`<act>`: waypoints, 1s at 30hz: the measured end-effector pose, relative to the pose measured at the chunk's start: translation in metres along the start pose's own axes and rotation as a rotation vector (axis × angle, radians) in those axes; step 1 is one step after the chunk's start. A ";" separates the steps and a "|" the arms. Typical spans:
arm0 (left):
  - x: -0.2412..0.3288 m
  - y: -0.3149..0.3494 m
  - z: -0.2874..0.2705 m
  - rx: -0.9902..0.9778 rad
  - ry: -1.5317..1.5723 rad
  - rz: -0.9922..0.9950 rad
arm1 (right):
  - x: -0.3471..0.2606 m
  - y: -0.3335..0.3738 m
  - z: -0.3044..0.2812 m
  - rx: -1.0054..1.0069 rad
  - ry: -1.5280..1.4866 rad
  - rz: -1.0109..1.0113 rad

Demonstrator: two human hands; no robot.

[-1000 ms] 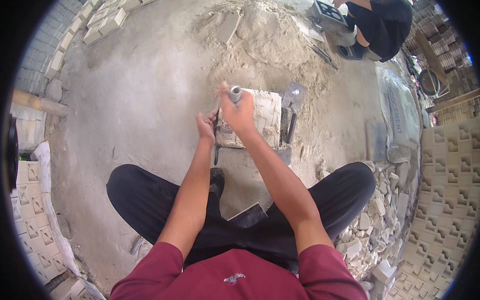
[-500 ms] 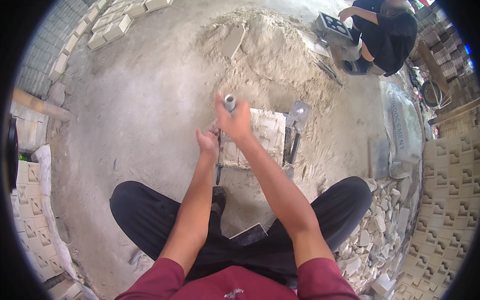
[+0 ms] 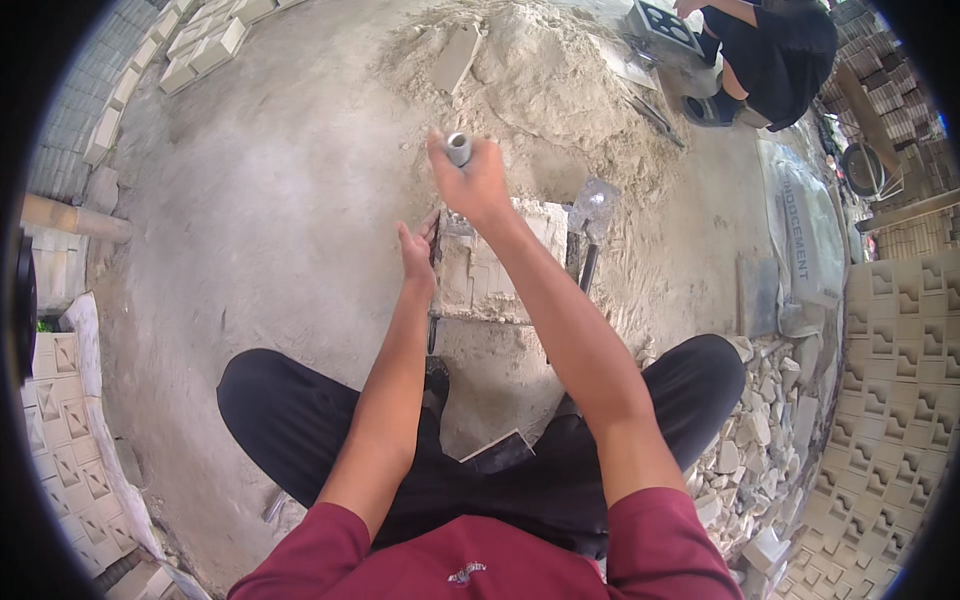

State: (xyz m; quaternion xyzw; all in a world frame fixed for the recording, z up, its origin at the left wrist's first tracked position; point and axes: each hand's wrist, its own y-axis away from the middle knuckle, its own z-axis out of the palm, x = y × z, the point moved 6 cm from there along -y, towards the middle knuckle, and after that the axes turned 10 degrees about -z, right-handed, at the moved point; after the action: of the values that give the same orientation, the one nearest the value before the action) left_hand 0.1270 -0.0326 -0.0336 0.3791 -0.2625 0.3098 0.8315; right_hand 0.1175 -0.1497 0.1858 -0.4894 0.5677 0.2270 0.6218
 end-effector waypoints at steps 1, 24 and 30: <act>0.000 0.001 -0.001 0.013 -0.054 0.038 | 0.004 -0.002 -0.004 0.003 0.001 0.000; -0.043 0.043 0.101 0.380 -1.680 0.646 | 0.007 0.087 -0.180 0.427 0.126 0.102; -0.102 0.037 0.161 0.077 -1.740 0.600 | 0.098 0.150 -0.277 0.440 0.516 0.305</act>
State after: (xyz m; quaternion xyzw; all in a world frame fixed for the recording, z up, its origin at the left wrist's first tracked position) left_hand -0.0002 -0.1731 0.0077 0.4222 -0.8720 0.1267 0.2128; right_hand -0.1172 -0.3536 0.0765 -0.2949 0.8073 0.0588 0.5077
